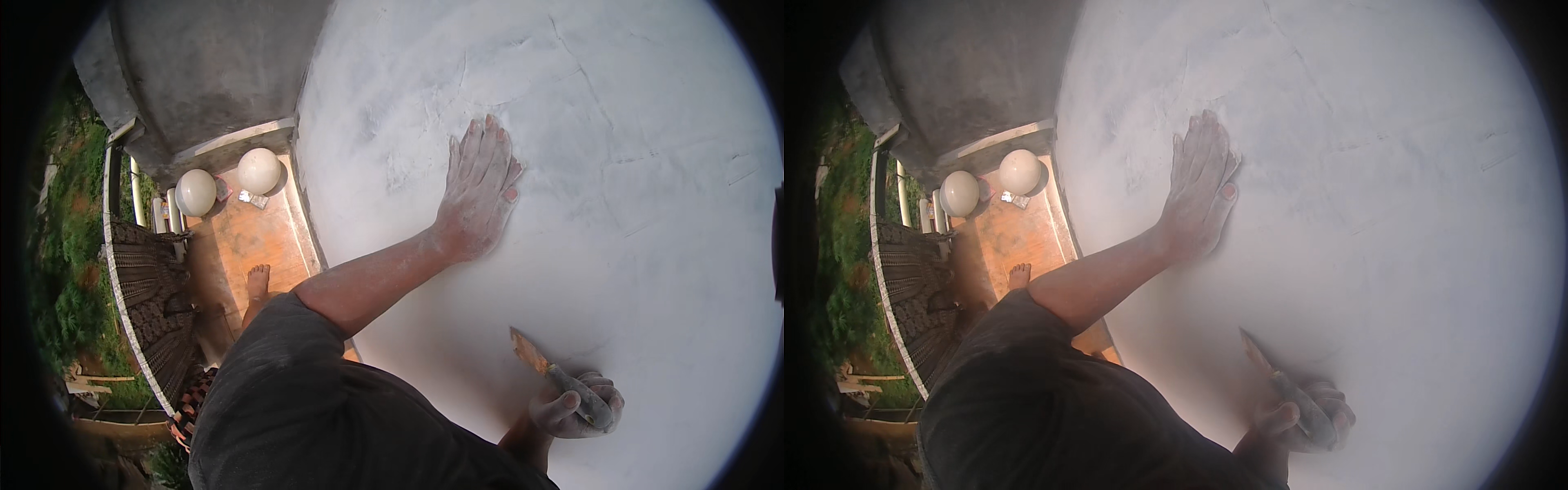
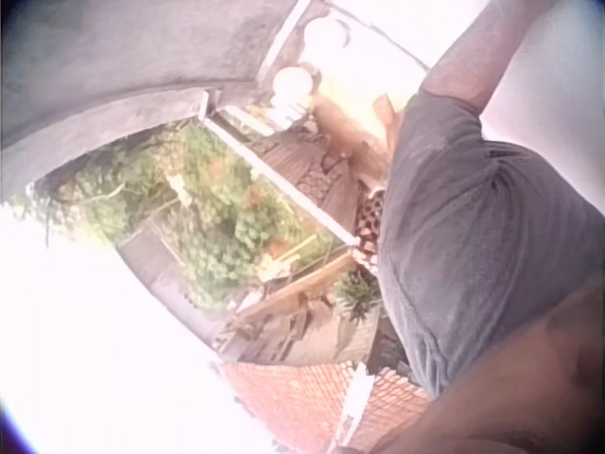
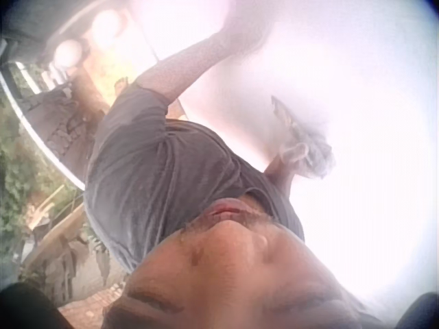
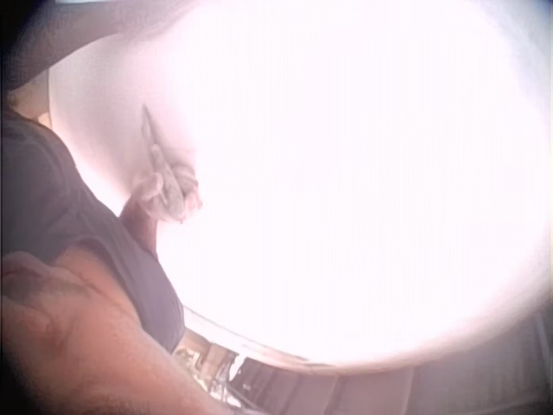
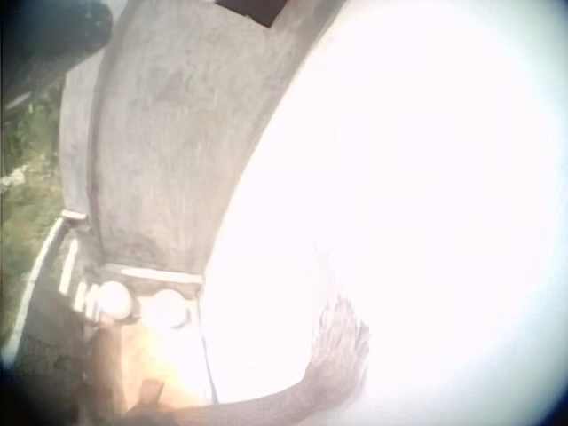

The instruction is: The person smooths a white wall surface using a putty knife and a sanding block. They alternate between scraping with the putty knife and rubbing with the sanding block to even out the surface texture.

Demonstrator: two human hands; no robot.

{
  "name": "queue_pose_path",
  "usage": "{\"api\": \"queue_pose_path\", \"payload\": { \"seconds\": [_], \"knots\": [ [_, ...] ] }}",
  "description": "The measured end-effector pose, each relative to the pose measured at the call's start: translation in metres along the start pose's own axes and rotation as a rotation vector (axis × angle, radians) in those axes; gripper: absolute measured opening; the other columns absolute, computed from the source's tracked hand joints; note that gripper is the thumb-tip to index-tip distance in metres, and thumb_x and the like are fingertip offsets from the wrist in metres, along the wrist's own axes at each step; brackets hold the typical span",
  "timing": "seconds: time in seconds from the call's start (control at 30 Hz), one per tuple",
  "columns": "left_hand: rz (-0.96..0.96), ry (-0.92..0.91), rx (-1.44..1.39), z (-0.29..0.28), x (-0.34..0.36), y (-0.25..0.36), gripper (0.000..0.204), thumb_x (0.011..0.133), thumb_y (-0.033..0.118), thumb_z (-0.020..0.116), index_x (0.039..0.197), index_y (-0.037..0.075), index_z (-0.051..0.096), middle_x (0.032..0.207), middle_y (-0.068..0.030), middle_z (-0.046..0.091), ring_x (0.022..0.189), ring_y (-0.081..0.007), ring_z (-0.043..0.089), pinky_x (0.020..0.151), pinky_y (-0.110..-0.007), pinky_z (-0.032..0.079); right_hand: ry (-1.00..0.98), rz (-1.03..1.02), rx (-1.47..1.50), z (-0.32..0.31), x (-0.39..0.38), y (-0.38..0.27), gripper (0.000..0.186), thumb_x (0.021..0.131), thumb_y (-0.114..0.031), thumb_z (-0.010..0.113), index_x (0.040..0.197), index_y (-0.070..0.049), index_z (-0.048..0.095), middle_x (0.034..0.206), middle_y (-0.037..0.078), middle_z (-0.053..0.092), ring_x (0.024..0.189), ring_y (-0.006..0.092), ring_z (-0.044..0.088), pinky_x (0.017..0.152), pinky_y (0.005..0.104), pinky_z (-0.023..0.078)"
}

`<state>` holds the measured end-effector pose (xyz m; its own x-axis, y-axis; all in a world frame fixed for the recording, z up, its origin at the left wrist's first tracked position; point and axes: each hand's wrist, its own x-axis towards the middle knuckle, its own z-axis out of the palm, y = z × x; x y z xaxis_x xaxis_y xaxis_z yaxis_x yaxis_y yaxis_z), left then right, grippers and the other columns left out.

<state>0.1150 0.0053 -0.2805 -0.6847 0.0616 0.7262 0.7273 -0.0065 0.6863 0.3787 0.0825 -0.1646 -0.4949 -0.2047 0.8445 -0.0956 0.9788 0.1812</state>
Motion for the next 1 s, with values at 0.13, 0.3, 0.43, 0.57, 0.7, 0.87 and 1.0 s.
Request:
{"api": "queue_pose_path", "payload": {
  "seconds": [0.13, 0.3, 0.43, 0.57, 0.7, 0.87, 1.0],
  "knots": [
    [0.295, -0.154, 0.06, 0.005, -0.065, 0.003, 0.066, 0.105, 0.027, 0.046, 0.156, -0.01, 0.026, 0.167, -0.0289, 0.017, 0.155, -0.0479, 0.011, 0.122, -0.065, 0.007, 0.089, 0.044, 0.045, 0.002, 0.003, -0.004, 0.031, 0.096, -0.03, 0.066, 0.09, -0.005, 0.049, 0.073, 0.002, 0.039, 0.053, 0.0123, 0.038, 0.042, 0.0239, 0.03],
    [-0.179, 0.056, -0.02, -0.025, 0.051, -0.063, 0.064, 0.108, 0.025, 0.04, 0.158, -0.01, 0.02, 0.168, -0.0263, 0.012, 0.156, -0.0456, 0.009, 0.123, -0.063, 0.006, 0.019, 0.033, 0.055, 0.004, 0.006, -0.008, 0.029, 0.097, -0.028, 0.065, 0.091, -0.005, 0.047, 0.073, 0.002, 0.041, 0.053, 0.0116, 0.038, 0.044, 0.0227, 0.03],
    [0.029, -0.117, -0.042, 0.006, -0.058, -0.007, 0.064, 0.107, 0.024, 0.04, 0.156, -0.013, 0.02, 0.166, -0.0335, 0.01, 0.155, -0.0514, 0.004, 0.122, -0.065, 0.004, 0.016, 0.018, 0.024, 0.004, 0.008, -0.009, 0.028, 0.103, -0.035, 0.058, 0.089, -0.011, 0.058, 0.062, -0.005, 0.044, 0.048, 0.0078, 0.036, 0.041, 0.0212, 0.028],
    [0.111, -0.184, -0.069, 0.001, -0.081, -0.012, 0.065, 0.106, 0.022, 0.043, 0.157, -0.011, 0.019, 0.166, -0.0327, 0.009, 0.155, -0.0509, 0.003, 0.122, -0.066, 0.004, 0.064, 0.023, 0.0, 0.006, 0.01, -0.009, 0.035, 0.104, -0.037, 0.058, 0.081, -0.013, 0.066, 0.06, -0.007, 0.042, 0.047, 0.007, 0.035, 0.04, 0.021, 0.028],
    [-0.189, 0.003, -0.097, -0.024, 0.029, -0.064, 0.068, 0.106, 0.022, 0.042, 0.159, -0.01, 0.013, 0.167, -0.0311, 0.007, 0.155, -0.0502, 0.005, 0.122, -0.065, 0.003, 0.032, 0.02, 0.044, 0.006, 0.008, -0.01, 0.028, 0.1, -0.031, 0.062, 0.084, -0.009, 0.057, 0.073, 0.0, 0.042, 0.052, 0.0102, 0.038, 0.043, 0.0224, 0.028],
    [-0.073, -0.158, -0.124, 0.012, -0.109, -0.001, 0.065, 0.107, 0.024, 0.037, 0.156, -0.014, 0.019, 0.163, -0.0377, 0.013, 0.153, -0.0556, 0.007, 0.12, -0.068, 0.004, 0.054, 0.032, 0.067, 0.006, 0.009, -0.012, 0.03, 0.099, -0.028, 0.062, 0.08, -0.008, 0.052, 0.081, 0.004, 0.043, 0.054, 0.0116, 0.04, 0.045, 0.023, 0.028],
    [-0.144, -0.126, -0.067, 0.005, -0.085, -0.026, 0.067, 0.107, 0.024, 0.038, 0.158, -0.012, 0.014, 0.166, -0.0348, 0.009, 0.155, -0.052, 0.002, 0.122, -0.065, 0.001, -0.002, 0.025, 0.009, 0.007, 0.011, -0.013, 0.04, 0.102, -0.034, 0.058, 0.07, -0.01, 0.064, 0.07, -0.002, 0.039, 0.049, 0.0092, 0.039, 0.042, 0.0222, 0.027]
  ]
}}
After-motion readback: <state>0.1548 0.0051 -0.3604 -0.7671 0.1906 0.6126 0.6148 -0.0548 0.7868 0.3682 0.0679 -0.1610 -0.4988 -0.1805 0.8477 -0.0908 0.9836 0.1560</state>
